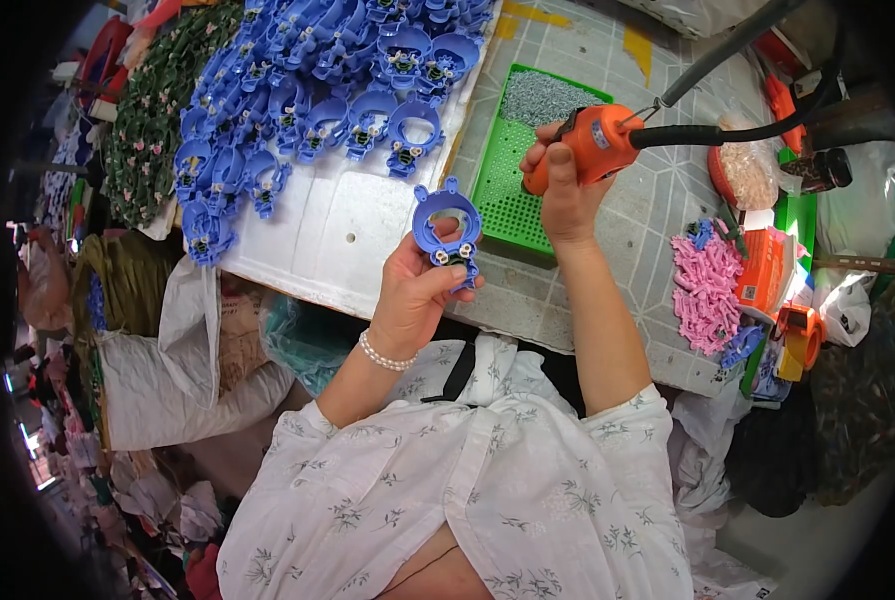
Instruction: The person assembles blue plastic toy components and plastic frames using an electric screwdriver to insert screws.
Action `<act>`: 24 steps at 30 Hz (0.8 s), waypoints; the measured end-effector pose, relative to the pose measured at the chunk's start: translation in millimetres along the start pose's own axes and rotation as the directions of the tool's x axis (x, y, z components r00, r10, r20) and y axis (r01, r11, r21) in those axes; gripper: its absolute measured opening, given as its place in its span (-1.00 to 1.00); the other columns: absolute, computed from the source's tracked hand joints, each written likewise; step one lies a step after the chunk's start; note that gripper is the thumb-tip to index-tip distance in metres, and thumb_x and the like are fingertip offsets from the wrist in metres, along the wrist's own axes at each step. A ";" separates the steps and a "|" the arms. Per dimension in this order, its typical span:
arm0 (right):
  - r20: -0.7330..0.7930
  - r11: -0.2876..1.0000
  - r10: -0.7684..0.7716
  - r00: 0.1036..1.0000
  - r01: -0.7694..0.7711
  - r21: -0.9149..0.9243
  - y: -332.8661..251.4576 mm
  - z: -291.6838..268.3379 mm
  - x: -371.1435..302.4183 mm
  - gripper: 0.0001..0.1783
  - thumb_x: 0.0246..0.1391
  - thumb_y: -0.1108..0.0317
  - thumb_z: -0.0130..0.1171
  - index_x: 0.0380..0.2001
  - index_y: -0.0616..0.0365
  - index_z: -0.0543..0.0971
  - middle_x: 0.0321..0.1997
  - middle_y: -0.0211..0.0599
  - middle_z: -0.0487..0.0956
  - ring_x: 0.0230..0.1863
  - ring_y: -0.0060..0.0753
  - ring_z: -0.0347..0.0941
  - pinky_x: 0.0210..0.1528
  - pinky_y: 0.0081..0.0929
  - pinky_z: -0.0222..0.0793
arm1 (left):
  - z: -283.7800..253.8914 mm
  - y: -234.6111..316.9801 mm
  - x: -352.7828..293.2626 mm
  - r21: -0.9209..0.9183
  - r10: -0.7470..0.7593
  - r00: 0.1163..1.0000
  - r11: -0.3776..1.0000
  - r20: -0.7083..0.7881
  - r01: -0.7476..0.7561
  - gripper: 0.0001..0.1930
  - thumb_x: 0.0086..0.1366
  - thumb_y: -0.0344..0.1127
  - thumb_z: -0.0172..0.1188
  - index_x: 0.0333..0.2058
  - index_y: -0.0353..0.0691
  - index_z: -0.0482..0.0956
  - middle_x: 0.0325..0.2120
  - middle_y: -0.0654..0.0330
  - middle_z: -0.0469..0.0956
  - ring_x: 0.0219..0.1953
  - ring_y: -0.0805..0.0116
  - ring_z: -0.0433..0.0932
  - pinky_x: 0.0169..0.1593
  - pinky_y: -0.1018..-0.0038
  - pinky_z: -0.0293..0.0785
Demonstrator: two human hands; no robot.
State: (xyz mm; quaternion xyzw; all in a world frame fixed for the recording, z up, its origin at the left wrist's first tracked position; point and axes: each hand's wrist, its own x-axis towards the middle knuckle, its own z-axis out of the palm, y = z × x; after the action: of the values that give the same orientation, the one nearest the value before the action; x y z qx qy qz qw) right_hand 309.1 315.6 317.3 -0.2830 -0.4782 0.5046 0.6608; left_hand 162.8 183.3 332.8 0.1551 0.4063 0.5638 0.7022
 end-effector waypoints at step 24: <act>0.385 0.948 -0.093 0.918 -0.038 0.317 -103.0 38.0 -45.5 -0.03 -0.37 -0.40 0.22 -0.14 0.30 0.35 -0.39 -0.29 0.46 -0.34 -0.35 0.39 -0.18 -0.34 0.31 | 16.1 -9.9 7.2 0.049 -0.063 0.998 0.997 -0.004 0.063 -0.56 0.08 -0.54 0.12 -0.04 -0.28 0.22 -0.32 0.16 0.48 -0.42 0.40 0.55 -0.42 0.54 0.52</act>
State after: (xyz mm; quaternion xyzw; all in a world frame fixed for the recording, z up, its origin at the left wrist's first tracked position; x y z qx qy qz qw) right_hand 313.6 234.7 404.2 -0.0580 -0.5179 0.6123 0.5946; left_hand 181.6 190.6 333.3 0.1584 0.4257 0.5314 0.7151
